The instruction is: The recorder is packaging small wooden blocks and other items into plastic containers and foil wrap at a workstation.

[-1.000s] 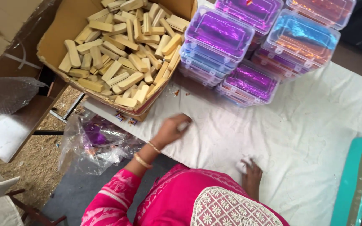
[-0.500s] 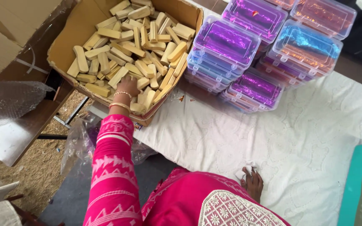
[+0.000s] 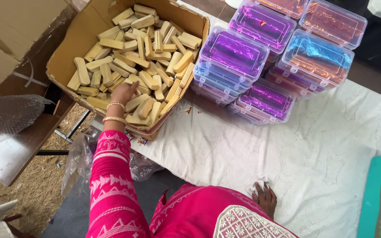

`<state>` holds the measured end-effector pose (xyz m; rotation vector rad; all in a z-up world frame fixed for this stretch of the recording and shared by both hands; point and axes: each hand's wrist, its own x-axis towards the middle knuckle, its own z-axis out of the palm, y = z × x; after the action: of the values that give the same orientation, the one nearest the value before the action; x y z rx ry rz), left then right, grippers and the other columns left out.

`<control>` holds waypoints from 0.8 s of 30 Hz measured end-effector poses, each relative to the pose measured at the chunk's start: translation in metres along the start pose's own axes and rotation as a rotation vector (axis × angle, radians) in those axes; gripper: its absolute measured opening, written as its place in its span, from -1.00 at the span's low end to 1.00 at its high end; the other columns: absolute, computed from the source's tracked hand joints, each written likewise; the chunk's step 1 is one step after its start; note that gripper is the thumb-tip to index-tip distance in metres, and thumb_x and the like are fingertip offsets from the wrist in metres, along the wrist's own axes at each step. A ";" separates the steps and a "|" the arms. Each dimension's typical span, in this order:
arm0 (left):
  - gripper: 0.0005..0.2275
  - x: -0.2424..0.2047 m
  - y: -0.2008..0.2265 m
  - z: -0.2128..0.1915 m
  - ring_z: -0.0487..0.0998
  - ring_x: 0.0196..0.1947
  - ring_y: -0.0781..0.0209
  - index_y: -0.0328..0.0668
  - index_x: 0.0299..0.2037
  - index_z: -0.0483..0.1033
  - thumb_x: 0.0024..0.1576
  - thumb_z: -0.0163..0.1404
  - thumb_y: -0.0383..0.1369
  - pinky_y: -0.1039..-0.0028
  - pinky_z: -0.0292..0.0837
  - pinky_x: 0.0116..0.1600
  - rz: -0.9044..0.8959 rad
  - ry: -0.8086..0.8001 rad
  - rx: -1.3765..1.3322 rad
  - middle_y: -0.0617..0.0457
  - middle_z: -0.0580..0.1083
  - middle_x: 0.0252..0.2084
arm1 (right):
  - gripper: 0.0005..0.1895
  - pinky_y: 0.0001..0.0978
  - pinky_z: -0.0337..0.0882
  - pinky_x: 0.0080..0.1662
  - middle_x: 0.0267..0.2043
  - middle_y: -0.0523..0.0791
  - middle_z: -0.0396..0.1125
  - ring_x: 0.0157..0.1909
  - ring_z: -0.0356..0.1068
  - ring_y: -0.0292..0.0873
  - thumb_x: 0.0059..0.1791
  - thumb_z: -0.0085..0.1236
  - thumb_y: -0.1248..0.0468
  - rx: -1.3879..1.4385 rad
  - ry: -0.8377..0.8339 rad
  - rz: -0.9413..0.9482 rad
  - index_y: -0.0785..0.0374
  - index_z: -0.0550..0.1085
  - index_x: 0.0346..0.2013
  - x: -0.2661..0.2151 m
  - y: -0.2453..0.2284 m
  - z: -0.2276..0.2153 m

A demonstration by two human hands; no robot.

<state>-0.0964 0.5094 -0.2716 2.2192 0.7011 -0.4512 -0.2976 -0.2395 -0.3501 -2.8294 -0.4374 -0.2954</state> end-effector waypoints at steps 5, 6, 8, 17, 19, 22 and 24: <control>-0.40 0.012 -0.009 -0.002 0.19 0.33 -0.36 -0.19 0.22 0.46 0.08 0.12 0.06 -0.10 0.40 0.15 -0.040 0.437 0.516 -0.28 0.29 0.30 | -0.57 -0.07 0.18 0.33 0.14 0.00 0.31 0.27 0.21 -0.02 0.05 0.01 0.07 -0.011 0.036 -0.018 0.02 0.44 0.21 0.002 0.001 0.003; -0.33 0.016 -0.011 -0.001 0.10 0.39 -0.31 -0.20 0.24 0.41 -0.03 0.20 0.00 -0.14 0.35 0.18 -0.100 0.395 0.574 -0.21 0.20 0.38 | -0.59 -0.07 0.19 0.34 0.10 0.00 0.33 0.25 0.24 -0.02 0.06 0.02 0.08 -0.004 0.048 -0.023 0.03 0.46 0.19 0.002 0.000 0.003; -0.32 0.014 0.002 -0.004 0.11 0.42 -0.36 -0.21 0.26 0.42 0.01 0.18 0.08 -0.10 0.29 0.30 -0.138 0.241 0.627 -0.22 0.24 0.39 | -0.59 -0.08 0.20 0.33 0.09 0.01 0.34 0.24 0.25 -0.02 0.04 0.04 0.09 0.007 0.064 -0.031 0.05 0.47 0.17 0.004 -0.004 -0.002; -0.21 0.003 -0.006 -0.011 0.57 0.04 -0.18 -0.39 0.17 0.46 -0.10 0.27 0.15 0.06 0.21 0.32 -0.050 0.046 0.397 -0.28 0.55 0.01 | -0.57 -0.06 0.20 0.32 0.11 0.00 0.39 0.24 0.28 -0.06 0.02 0.06 0.14 -0.009 0.053 -0.098 0.17 0.46 0.17 0.006 -0.007 -0.007; -0.24 -0.023 0.010 -0.016 0.61 -0.04 -0.13 -0.44 0.07 0.55 -0.15 0.30 0.12 0.18 0.53 0.12 -0.106 0.020 0.231 -0.25 0.57 -0.04 | -0.56 -0.05 0.19 0.32 0.11 0.03 0.38 0.24 0.28 -0.07 0.01 0.06 0.13 -0.008 0.042 -0.086 0.17 0.46 0.17 0.006 -0.006 -0.008; -0.30 -0.048 0.034 -0.025 0.65 -0.09 -0.08 -0.34 0.05 0.56 -0.19 0.24 0.07 0.25 0.56 -0.03 -0.154 0.037 0.161 -0.21 0.59 -0.05 | -0.56 -0.09 0.20 0.29 0.11 0.03 0.36 0.22 0.26 -0.03 0.00 0.07 0.10 -0.017 0.062 -0.042 0.09 0.47 0.16 0.006 -0.001 -0.002; -0.37 -0.053 0.033 -0.027 0.64 -0.14 -0.09 -0.42 0.06 0.56 -0.05 0.18 0.03 0.24 0.55 -0.07 -0.128 0.135 0.070 -0.26 0.58 -0.05 | -0.56 -0.10 0.20 0.30 0.14 0.04 0.34 0.21 0.27 -0.08 0.01 0.06 0.09 -0.001 0.060 -0.076 0.08 0.47 0.18 0.005 0.004 0.000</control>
<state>-0.1152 0.4930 -0.2088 2.2951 0.9157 -0.3970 -0.2921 -0.2417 -0.3502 -2.8006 -0.5326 -0.3941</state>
